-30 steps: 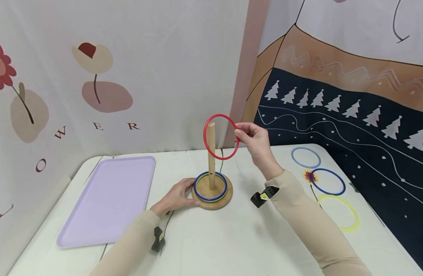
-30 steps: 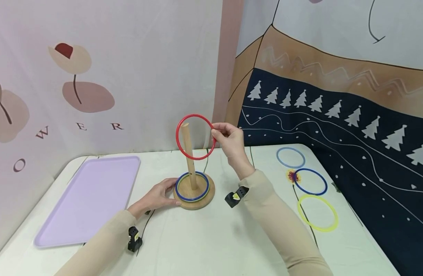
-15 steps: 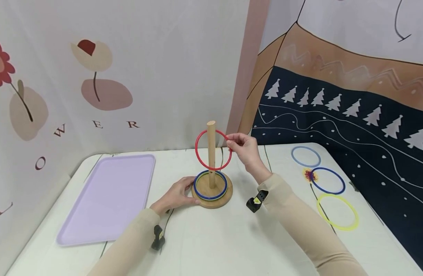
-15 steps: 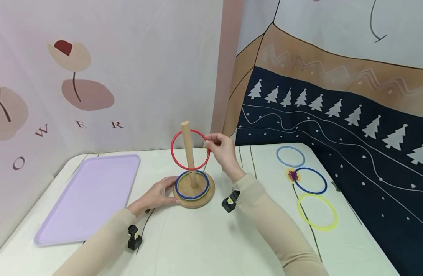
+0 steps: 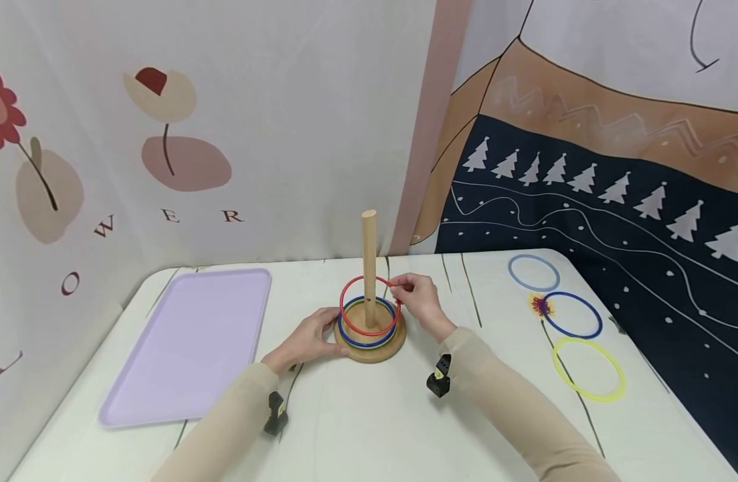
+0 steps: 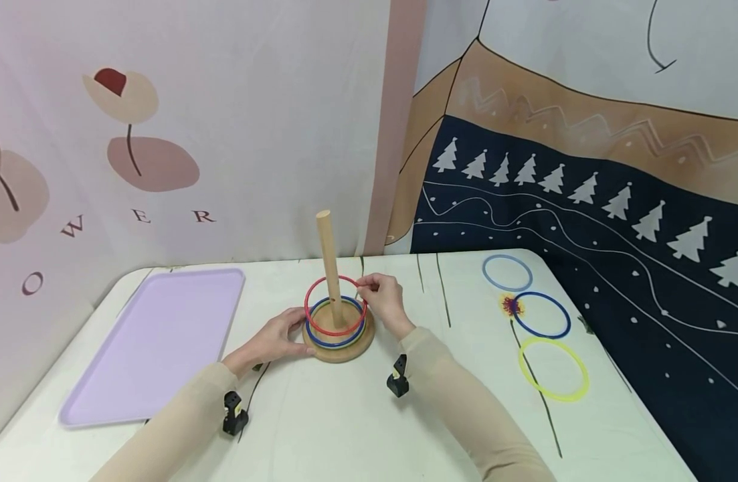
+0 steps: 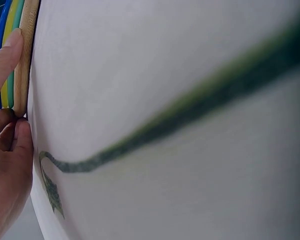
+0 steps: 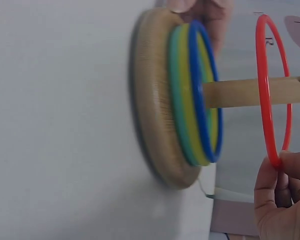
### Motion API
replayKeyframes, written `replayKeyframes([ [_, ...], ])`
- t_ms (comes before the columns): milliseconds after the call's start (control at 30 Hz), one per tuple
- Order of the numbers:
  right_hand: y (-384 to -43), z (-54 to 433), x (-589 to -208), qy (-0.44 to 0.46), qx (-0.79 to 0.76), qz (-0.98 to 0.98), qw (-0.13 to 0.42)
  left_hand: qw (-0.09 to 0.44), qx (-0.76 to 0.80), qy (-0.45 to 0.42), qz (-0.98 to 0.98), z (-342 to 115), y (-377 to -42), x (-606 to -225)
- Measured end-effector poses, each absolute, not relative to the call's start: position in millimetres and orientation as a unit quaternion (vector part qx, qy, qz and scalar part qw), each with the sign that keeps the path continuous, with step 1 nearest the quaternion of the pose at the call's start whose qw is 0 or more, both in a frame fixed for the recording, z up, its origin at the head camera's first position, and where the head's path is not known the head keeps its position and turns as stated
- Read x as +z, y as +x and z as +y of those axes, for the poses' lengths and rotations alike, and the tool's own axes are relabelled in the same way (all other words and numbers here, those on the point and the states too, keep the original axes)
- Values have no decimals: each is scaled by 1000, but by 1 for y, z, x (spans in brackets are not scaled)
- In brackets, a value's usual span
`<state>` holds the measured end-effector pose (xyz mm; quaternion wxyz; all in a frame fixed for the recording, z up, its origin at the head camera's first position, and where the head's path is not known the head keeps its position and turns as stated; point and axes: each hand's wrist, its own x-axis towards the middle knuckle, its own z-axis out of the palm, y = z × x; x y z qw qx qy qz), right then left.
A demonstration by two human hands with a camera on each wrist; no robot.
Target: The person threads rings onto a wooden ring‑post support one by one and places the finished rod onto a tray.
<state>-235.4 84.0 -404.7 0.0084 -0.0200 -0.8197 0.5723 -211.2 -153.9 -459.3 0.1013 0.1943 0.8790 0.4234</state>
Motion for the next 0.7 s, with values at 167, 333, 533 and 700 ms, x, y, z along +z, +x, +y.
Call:
replayKeyframes([
  [167, -234, 80, -412, -10, 537, -844, 8, 99, 423, 196, 879, -154, -211, -458],
  [333, -237, 79, -420, -5, 503, -864, 18, 94, 423, 200, 879, -154, -211, -459],
  [533, -238, 76, -426, 3, 480, -877, 29, 96, 425, 196, 879, -154, -211, -459],
  [700, -240, 75, -429, 11, 461, -887, 40, 95, 425, 197, 878, -154, -211, -459],
])
